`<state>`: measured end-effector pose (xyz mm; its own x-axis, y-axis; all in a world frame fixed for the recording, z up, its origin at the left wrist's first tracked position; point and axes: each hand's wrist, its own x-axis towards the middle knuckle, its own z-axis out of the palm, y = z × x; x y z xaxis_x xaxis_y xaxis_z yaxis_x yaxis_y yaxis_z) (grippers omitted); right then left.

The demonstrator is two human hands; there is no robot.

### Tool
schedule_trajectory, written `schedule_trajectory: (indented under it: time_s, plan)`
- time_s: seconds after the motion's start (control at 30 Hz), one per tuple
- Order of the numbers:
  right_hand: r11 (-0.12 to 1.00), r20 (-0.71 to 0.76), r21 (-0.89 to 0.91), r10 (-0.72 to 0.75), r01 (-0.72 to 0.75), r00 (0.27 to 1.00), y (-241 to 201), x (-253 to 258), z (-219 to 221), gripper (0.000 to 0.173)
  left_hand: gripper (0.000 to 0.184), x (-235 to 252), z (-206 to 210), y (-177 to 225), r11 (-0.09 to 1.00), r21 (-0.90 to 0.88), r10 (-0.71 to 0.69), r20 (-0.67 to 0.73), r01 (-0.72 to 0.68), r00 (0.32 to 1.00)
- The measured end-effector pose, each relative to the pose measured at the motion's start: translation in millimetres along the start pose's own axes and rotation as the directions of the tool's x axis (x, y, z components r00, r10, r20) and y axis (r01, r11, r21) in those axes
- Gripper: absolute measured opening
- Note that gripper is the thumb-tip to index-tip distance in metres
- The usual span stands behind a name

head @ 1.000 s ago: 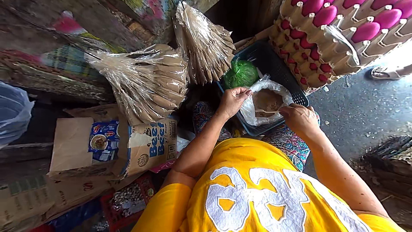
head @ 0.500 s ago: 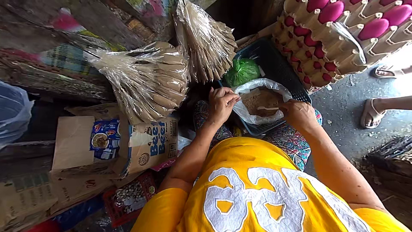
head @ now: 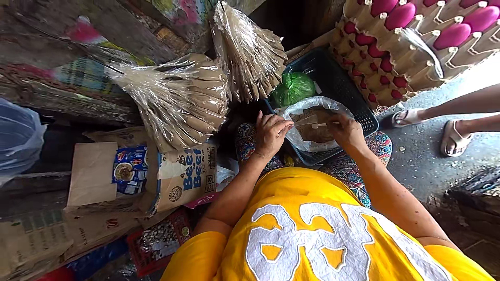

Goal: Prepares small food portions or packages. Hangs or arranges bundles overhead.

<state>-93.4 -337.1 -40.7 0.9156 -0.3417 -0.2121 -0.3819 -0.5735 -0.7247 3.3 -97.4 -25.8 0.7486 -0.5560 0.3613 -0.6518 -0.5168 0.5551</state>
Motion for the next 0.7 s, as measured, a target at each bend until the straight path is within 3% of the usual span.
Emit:
schedule_trajectory:
  time_s: [0.13, 0.33, 0.47, 0.7]
  plan:
    - [0.998, -0.082, 0.068, 0.009, -0.004, 0.997, 7, 1, 11, 0.028, 0.014, -2, 6, -7, 1.000, 0.000, 0.003, 0.035, -0.003, 0.999]
    - [0.996, -0.133, 0.064, 0.073, -0.065, 0.988, 12, 8, -9, 0.029, 0.014, -3, 7, -12, 0.999, -0.034, -0.002, 0.034, 0.003, 0.999]
    - [0.990, -0.082, 0.074, 0.127, -0.121, 0.989, 13, 19, 0, 0.031, 0.015, -4, 9, -12, 1.000, -0.002, -0.015, 0.056, 0.015, 0.998]
    - [0.945, -0.029, 0.256, 0.219, -0.205, 0.975, 23, 28, 14, 0.034, 0.015, -6, 9, -13, 0.999, 0.032, -0.038, 0.057, 0.036, 0.998]
